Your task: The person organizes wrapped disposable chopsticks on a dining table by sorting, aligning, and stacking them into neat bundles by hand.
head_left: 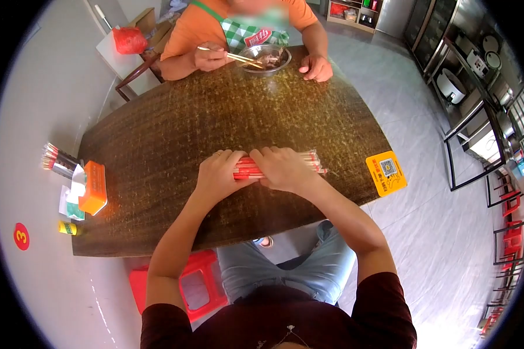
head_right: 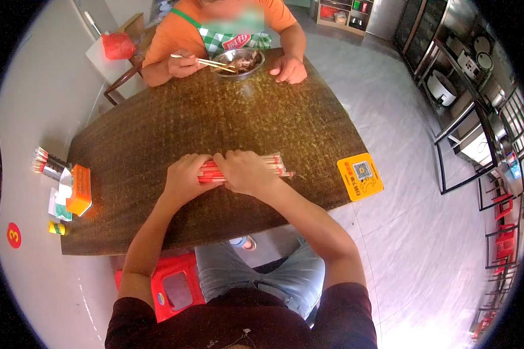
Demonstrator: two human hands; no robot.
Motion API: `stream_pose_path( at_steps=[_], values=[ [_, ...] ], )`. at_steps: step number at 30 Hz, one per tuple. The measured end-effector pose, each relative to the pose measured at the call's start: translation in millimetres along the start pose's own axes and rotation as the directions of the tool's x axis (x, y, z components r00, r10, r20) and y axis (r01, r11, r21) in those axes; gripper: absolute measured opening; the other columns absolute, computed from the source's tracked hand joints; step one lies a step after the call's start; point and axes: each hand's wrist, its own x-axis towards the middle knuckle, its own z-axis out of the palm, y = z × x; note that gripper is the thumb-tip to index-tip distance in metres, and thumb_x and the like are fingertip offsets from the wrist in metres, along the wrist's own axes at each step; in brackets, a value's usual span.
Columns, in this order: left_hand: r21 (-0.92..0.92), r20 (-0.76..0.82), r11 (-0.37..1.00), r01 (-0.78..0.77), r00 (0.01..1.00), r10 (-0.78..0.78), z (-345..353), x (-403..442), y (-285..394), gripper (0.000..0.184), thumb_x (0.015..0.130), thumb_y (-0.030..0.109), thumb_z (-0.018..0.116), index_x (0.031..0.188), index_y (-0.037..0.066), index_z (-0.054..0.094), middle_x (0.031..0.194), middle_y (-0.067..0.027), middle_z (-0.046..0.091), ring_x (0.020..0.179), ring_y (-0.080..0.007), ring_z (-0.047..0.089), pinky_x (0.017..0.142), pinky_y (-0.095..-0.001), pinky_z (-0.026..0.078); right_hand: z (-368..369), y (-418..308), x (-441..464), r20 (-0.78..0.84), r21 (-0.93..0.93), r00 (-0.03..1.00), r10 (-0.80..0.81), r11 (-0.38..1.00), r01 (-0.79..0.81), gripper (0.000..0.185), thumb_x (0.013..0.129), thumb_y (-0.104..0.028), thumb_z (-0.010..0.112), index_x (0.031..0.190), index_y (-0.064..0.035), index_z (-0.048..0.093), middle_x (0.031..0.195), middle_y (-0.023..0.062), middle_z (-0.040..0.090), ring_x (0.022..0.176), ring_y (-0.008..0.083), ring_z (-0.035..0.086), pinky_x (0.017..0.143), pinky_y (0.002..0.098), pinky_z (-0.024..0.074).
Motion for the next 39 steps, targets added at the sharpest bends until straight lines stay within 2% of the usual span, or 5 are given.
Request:
stream_pose_path(
  at_steps=[3,6,27,36,39],
  values=[
    [-0.003,0.001,1.000,0.002,1.000,-0.002,0.5,-0.2,-0.6,0.052,0.065,0.043,0.080,0.100,0.009,0.063,0.092,-0.0095,0.065,0.083,-0.0285,0.064,0.072,-0.0376,0.052,-0.1,0.3,-0.3,-0.004,-0.007,1.000,-0.008,1.000,0.008,0.038,0.068,-0.018,0.073,0.097,-0.0034,0.054,0.078,0.0134,0.062,0.074,0.0306,0.065,0.064,0.0392,0.0523],
    [0.007,-0.093,0.998,-0.067,0.993,0.068,0.7,1.3,0.8,0.049,0.065,0.044,0.079,0.095,0.009,0.063,0.080,-0.0085,0.063,0.074,-0.0267,0.062,0.065,-0.0359,0.051,0.3,0.4,0.2,0.087,-0.007,0.995,0.047,0.999,-0.047,0.047,0.064,-0.020,0.077,0.101,-0.0056,0.052,0.085,0.0114,0.061,0.080,0.0296,0.063,0.068,0.0401,0.0510],
    [0.012,-0.089,0.999,-0.050,0.995,0.051,3.7,-0.4,-0.7,0.048,0.066,0.046,0.078,0.095,0.010,0.064,0.083,-0.0081,0.063,0.076,-0.0271,0.063,0.067,-0.0363,0.052,-7.0,-2.7,1.1,0.114,-0.013,0.993,0.037,0.999,-0.036,0.040,0.071,-0.021,0.073,0.101,-0.0031,0.053,0.085,0.0138,0.062,0.082,0.0307,0.064,0.072,0.0402,0.0518],
    [0.031,-0.104,0.997,-0.067,0.992,0.070,1.3,0.2,0.5,0.048,0.065,0.043,0.078,0.096,0.009,0.063,0.083,-0.0080,0.063,0.077,-0.0266,0.063,0.067,-0.0362,0.052,-1.6,-0.1,0.2,0.032,-0.020,0.999,0.003,1.000,-0.002,0.039,0.070,-0.020,0.073,0.100,-0.0035,0.054,0.082,0.0131,0.062,0.079,0.0300,0.064,0.069,0.0392,0.0518],
    [0.002,-0.114,0.997,-0.081,0.990,0.081,-0.3,0.6,0.8,0.049,0.065,0.042,0.079,0.096,0.008,0.063,0.082,-0.0077,0.062,0.076,-0.0266,0.062,0.067,-0.0363,0.051,-0.2,0.2,0.1,0.037,-0.008,0.999,0.024,1.000,-0.024,0.044,0.064,-0.019,0.076,0.099,-0.0060,0.052,0.085,0.0111,0.061,0.082,0.0302,0.063,0.070,0.0403,0.0518]
  ],
)
